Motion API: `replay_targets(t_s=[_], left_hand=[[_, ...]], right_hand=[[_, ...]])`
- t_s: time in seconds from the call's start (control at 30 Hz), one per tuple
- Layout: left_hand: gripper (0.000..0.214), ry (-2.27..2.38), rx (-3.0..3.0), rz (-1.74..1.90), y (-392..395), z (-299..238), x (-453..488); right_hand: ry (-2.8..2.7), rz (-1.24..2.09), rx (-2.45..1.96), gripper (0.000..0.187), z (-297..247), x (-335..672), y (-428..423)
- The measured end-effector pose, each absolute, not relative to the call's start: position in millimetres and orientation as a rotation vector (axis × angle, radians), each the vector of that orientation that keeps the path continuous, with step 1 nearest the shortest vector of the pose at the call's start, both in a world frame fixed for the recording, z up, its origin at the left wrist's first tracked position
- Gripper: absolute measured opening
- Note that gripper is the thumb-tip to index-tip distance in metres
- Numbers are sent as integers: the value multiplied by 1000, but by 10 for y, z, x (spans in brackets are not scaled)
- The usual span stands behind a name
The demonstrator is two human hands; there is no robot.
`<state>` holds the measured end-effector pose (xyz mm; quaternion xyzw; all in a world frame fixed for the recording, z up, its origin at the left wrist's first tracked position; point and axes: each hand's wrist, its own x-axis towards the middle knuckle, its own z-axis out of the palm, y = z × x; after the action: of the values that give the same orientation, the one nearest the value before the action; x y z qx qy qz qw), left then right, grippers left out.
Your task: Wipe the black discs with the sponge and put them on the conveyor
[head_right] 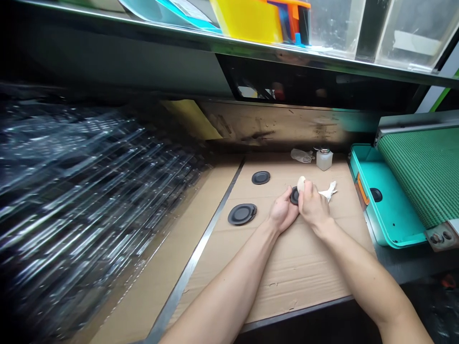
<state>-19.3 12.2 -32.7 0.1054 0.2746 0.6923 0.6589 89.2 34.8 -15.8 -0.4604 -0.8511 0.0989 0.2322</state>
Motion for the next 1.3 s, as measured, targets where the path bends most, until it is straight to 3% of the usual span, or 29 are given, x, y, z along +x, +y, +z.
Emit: replay_targets(t_s=[0.57,1.3], left_hand=[[45,625,209,1526,147,-351,-218],[42,678,186,1524,134,-288,-211]], right_hand=[[-2366,221,-1328,31,-190,909,359],[-2415,188,-1466,32,-106,972,356]])
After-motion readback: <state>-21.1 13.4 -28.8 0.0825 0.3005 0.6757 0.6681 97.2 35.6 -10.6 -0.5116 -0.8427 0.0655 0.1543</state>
